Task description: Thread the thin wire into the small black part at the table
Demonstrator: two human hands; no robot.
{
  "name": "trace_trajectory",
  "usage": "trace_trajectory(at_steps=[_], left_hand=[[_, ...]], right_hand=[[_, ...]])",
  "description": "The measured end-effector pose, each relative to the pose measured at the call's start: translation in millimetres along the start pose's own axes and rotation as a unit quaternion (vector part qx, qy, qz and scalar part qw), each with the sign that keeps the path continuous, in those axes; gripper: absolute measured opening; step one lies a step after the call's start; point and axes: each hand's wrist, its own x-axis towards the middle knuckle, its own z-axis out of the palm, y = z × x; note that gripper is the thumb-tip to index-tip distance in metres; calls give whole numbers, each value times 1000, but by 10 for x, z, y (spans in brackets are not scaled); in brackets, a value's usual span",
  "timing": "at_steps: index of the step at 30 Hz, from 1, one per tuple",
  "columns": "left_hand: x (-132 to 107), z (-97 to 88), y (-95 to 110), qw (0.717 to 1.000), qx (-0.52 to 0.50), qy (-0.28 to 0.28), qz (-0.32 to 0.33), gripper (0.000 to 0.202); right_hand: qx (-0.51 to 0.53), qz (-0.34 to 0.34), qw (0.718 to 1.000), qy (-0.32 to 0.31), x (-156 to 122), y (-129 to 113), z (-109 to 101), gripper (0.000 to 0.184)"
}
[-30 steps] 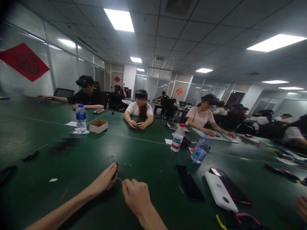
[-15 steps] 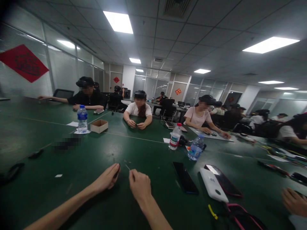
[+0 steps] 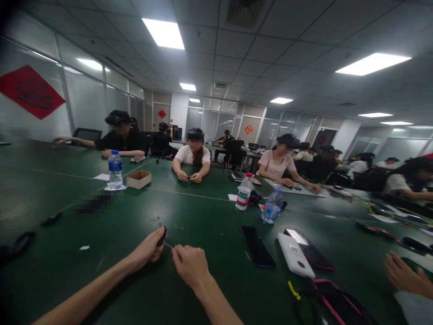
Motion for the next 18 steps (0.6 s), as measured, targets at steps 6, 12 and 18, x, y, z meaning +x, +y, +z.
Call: trace_trajectory(at_steps=[6,12,18], left_hand=[[-12,39,-4,999,37,13,19,46],[43,77,-76,994,84,56,52,47],[37,118,-45,993,83,80,33,47]], right_hand=[[-39,-8,999,10,-23,-27,-3,34],[-64,24,998,13,-45,-91,-17,35],[-50,43,998,6,-27,-92,5,37]])
